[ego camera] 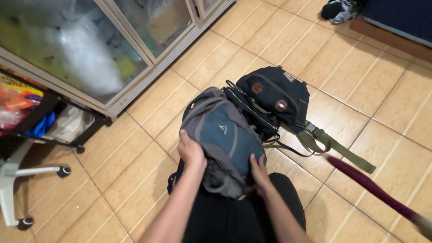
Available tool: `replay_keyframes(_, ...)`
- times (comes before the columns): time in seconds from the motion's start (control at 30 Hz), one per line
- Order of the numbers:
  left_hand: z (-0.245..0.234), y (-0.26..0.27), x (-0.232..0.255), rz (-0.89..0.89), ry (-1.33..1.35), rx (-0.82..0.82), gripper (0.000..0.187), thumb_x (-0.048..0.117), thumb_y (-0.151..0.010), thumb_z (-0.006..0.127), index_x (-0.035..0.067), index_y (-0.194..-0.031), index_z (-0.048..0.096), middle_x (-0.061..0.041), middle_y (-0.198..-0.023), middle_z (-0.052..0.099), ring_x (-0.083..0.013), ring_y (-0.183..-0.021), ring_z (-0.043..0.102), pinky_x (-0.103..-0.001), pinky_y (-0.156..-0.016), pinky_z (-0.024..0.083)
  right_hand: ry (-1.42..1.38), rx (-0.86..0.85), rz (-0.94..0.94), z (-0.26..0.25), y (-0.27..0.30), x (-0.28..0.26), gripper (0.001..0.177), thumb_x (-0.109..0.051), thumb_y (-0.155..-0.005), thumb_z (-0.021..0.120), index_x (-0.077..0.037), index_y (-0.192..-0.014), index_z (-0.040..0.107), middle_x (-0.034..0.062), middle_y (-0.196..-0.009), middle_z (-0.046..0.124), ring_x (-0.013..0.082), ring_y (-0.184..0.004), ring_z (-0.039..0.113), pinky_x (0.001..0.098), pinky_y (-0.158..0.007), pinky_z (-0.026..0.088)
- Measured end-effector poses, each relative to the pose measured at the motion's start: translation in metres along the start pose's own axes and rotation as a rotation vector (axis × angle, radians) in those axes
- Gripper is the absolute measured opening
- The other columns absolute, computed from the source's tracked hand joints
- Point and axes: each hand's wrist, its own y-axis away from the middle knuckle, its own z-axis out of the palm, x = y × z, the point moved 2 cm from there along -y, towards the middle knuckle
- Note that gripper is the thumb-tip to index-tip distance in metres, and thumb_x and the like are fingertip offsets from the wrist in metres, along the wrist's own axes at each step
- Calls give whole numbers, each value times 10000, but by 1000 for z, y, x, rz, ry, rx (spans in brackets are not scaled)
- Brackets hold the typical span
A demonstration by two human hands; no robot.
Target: The person sits on the floor and puts a pair of sneakers into a black shoe bag, zips it, and arranges several bags including a backpack. They then open the backpack's compartments and take out items such as a power bank, bottles, and small boxes, placing them on the floor.
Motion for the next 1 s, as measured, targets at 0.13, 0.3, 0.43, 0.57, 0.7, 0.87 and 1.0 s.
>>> replay_keyframes(0.13,-6,28,24,7,280,85,549,377,-1039,466,-112,-1216,641,-190,-1166,721,-256,-1025,697,-346,-916,532,185,-102,-226,11,-7,-62,890,-616,-930,563,-64,-1597,360,152,-1633,432,266,-1485,434,357,-1190,336)
replay_keyframes(0.3,23,-2,60,-19,362,157,479,369,-1038,467,-71,-1058,655,-113,-946,682,-209,-843,627,-356,-796,515,625,-420,-747,69,24,-141,928,-419,-781,805,-28,-1530,423,204,-1566,478,311,-1456,466,372,-1196,345)
replay_keyframes(0.43,63,6,58,89,272,160,453,353,-1044,520,-56,-892,642,-83,-800,629,-193,-740,544,-365,-715,465,748,-545,-1125,94,59,-188,1185,-162,-621,873,132,-1547,196,389,-1574,263,494,-1472,258,469,-1163,269)
replay_keyframes(0.57,60,36,38,135,-4,92,474,364,-1085,545,-64,-888,589,-141,-804,599,-220,-763,532,-381,-736,482,550,-375,-1028,102,56,-210,868,-209,-763,786,-16,-1507,384,270,-1425,514,440,-1340,489,440,-1113,400)
replay_keyframes(0.7,18,123,1,170,8,-142,345,311,-1040,522,-6,-1104,642,-121,-1004,695,-213,-939,623,-367,-866,503,604,-532,-918,65,46,-176,540,-136,-802,692,-139,-1341,659,126,-1325,689,348,-1255,661,396,-1074,514)
replay_keyframes(0.87,-32,199,0,248,-251,-426,344,297,-956,612,22,-1163,635,-102,-1127,670,-254,-1066,630,-397,-935,480,670,-620,-1255,-15,60,-127,507,-79,-661,759,-120,-1166,749,104,-1230,737,317,-1223,641,520,-1144,382)
replay_keyframes(1.0,-78,191,38,267,-348,-1066,386,318,-879,706,53,-1157,672,-94,-1191,666,-281,-1162,616,-413,-1008,463,971,-647,-1144,-74,94,-110,399,-48,-740,753,-195,-1109,783,30,-1242,766,247,-1252,674,508,-1202,358)
